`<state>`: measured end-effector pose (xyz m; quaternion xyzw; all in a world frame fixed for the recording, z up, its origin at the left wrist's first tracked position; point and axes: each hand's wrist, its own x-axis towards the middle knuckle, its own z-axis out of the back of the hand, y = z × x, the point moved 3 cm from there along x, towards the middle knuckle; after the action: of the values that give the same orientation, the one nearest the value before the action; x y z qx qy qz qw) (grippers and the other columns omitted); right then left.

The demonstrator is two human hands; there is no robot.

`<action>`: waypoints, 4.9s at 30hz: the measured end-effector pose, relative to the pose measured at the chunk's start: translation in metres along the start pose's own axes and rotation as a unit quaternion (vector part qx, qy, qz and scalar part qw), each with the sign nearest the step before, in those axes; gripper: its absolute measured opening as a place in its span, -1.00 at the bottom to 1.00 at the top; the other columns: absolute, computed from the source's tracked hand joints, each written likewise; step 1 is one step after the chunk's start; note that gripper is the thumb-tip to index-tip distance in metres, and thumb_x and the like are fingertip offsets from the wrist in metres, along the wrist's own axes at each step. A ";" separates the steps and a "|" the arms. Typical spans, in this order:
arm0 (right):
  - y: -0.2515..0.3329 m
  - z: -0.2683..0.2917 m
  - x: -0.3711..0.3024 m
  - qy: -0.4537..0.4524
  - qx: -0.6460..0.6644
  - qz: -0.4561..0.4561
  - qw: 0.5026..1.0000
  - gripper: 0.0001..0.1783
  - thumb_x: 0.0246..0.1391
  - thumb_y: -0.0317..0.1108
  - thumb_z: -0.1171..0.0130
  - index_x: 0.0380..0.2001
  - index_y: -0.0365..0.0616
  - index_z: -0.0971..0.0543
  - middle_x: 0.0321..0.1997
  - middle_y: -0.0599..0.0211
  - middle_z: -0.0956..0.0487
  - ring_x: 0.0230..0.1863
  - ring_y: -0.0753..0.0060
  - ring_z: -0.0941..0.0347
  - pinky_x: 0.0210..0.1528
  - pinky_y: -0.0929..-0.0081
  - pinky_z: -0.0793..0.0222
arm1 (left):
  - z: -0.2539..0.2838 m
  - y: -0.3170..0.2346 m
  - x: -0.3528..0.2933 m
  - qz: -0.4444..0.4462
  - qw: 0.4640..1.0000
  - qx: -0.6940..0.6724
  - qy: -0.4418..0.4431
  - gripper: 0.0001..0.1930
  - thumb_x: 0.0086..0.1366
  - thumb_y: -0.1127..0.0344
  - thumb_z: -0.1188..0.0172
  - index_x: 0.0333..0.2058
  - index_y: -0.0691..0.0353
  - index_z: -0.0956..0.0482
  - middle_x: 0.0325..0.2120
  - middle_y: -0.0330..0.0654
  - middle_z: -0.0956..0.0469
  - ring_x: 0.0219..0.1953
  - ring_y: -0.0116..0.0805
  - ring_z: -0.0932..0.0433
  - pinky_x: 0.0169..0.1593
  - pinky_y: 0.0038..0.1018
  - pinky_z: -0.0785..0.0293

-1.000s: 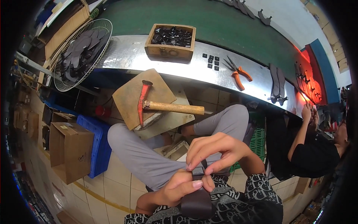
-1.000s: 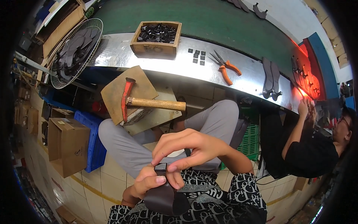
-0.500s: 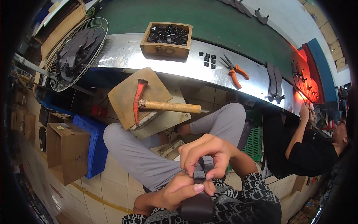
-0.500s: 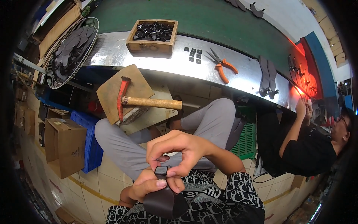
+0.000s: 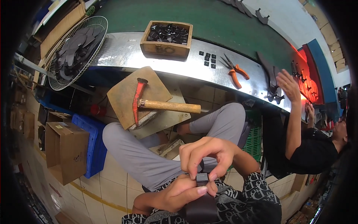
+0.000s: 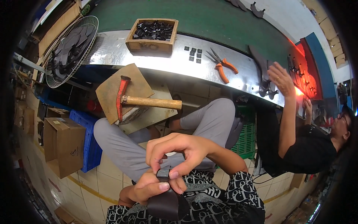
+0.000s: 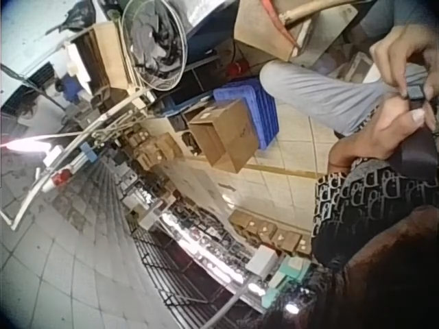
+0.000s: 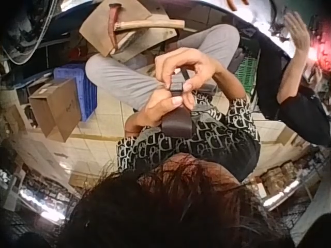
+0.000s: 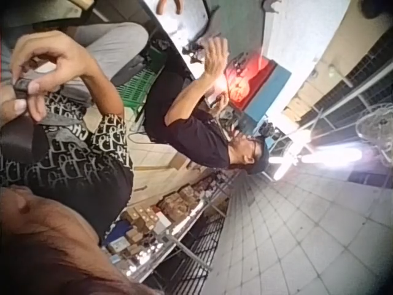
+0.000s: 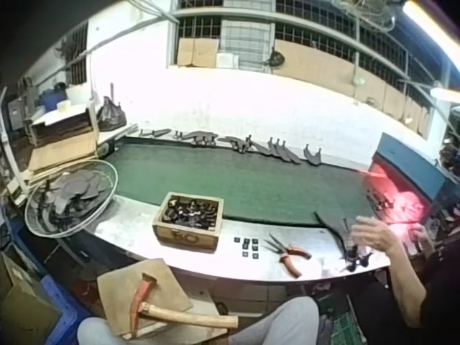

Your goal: Manually assemble and secure components of a shoe upper using tools.

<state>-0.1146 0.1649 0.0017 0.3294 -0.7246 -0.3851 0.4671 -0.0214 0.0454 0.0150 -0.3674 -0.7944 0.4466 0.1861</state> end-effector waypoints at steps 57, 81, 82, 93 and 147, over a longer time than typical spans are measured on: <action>-0.007 -0.039 -0.028 -0.199 0.153 -0.142 0.957 -0.40 0.26 0.15 0.11 -0.28 -0.26 -0.51 -0.15 0.12 -0.42 -0.09 0.28 -0.33 0.02 0.31 -0.26 | -0.002 0.007 0.001 0.096 0.983 -0.130 -0.092 -0.66 0.17 0.19 0.03 -0.40 0.44 -0.48 -0.35 0.04 -0.52 -0.25 -0.26 -0.45 -0.12 -0.39 -0.33; -0.018 -0.028 -0.027 -0.170 0.175 -0.049 0.969 -0.35 0.29 0.14 0.14 -0.12 -0.37 -0.48 -0.08 0.09 -0.37 -0.02 0.30 -0.30 0.10 0.33 -0.19 | -0.002 -0.002 0.003 -0.035 0.998 -0.027 -0.048 -0.73 0.40 0.39 0.20 -0.33 0.46 -0.44 -0.30 0.02 -0.47 -0.21 -0.18 -0.47 -0.05 -0.35 -0.37; -0.017 -0.027 -0.027 -0.169 0.176 -0.050 0.969 -0.35 0.29 0.14 0.14 -0.12 -0.37 -0.48 -0.08 0.09 -0.37 -0.02 0.30 -0.30 0.10 0.33 -0.19 | -0.002 -0.003 0.003 -0.035 0.998 -0.028 -0.048 -0.73 0.40 0.39 0.20 -0.33 0.46 -0.44 -0.30 0.02 -0.47 -0.21 -0.18 -0.47 -0.05 -0.35 -0.37; -0.014 -0.024 -0.028 -0.182 0.162 -0.044 0.969 -0.43 0.31 0.06 0.10 -0.17 -0.35 -0.50 -0.12 0.10 -0.40 -0.06 0.31 -0.32 0.07 0.33 -0.22 | -0.001 -0.001 0.003 -0.032 0.998 -0.038 -0.041 -0.74 0.39 0.40 0.20 -0.33 0.48 -0.43 -0.31 0.05 -0.48 -0.22 -0.16 -0.47 -0.07 -0.35 -0.38; -0.013 -0.024 -0.028 -0.191 0.168 -0.070 0.965 -0.62 0.14 -0.22 -0.18 -0.21 -0.42 -0.55 -0.15 -0.03 -0.50 -0.07 0.12 -0.40 0.01 0.25 -0.29 | -0.003 0.003 -0.001 -0.057 0.992 -0.091 -0.066 -0.72 0.40 0.36 0.16 -0.26 0.45 -0.49 -0.25 -0.02 -0.51 -0.13 -0.22 -0.48 0.02 -0.36 -0.35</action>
<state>-0.0806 0.1759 -0.0148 0.3738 -0.8297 -0.3452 0.2298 -0.0180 0.0474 0.0137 -0.3064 -0.8620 0.3843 0.1244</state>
